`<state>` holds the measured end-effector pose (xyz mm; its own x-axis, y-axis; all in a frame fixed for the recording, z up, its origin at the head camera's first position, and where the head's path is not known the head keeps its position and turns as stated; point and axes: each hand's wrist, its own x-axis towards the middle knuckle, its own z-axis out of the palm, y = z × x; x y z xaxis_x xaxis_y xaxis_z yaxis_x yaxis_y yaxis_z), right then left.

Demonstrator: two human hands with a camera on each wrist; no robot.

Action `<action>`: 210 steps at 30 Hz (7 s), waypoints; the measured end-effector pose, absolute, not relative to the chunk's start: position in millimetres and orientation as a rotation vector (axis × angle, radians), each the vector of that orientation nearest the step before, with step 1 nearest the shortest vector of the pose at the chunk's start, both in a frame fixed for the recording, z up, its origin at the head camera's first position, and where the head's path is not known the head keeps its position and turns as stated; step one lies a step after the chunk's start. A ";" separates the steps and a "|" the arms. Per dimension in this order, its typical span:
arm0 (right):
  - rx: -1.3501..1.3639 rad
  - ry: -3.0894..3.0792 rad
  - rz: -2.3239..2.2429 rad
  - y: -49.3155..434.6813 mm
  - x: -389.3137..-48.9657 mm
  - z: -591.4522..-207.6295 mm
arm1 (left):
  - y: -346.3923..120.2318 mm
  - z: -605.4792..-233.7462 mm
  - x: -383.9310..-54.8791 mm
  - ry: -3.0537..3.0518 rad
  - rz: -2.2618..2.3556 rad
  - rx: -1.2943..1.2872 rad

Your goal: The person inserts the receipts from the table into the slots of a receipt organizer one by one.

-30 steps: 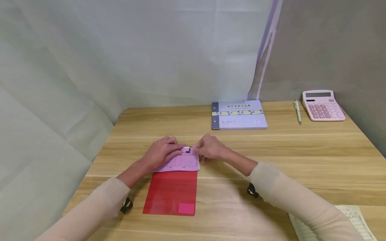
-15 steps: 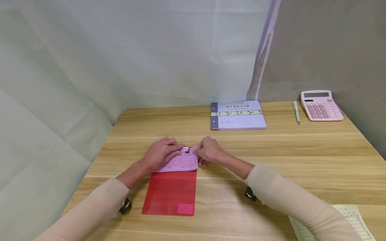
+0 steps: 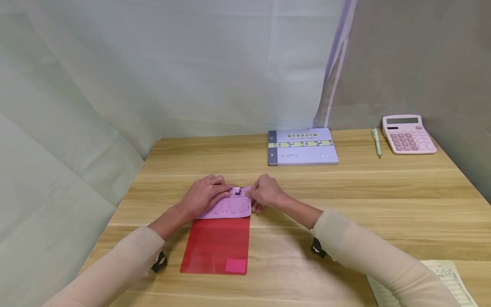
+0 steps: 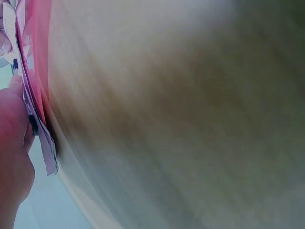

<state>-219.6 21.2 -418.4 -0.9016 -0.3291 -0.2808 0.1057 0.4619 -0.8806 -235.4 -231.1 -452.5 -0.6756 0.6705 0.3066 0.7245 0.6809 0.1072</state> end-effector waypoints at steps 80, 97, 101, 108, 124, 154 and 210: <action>-0.768 2.337 -1.286 449.7 -98.2 -435.4 | -232.3 -431.4 -238.3 -2.957 -0.707 -0.953; -0.830 2.488 -1.272 444.3 -88.6 -458.6 | -235.3 -431.9 -239.1 -2.957 -0.686 -0.944; -0.841 2.530 -1.210 439.8 -93.4 -453.6 | -235.1 -431.3 -239.3 -2.961 -0.681 -0.934; -0.923 2.611 -1.200 427.2 -112.2 -445.7 | -234.0 -430.7 -240.4 -2.959 -0.669 -0.931; -0.589 2.744 -1.108 383.4 -148.8 -422.3 | -231.4 -435.1 -238.7 -2.951 -0.668 -0.930; -0.344 2.682 -1.133 341.6 -177.4 -390.5 | -228.5 -434.9 -238.1 -2.964 -0.609 -0.931; -0.518 2.380 -1.332 39.9 -238.6 -419.9 | -226.8 -430.5 -232.0 -2.813 -0.256 -1.109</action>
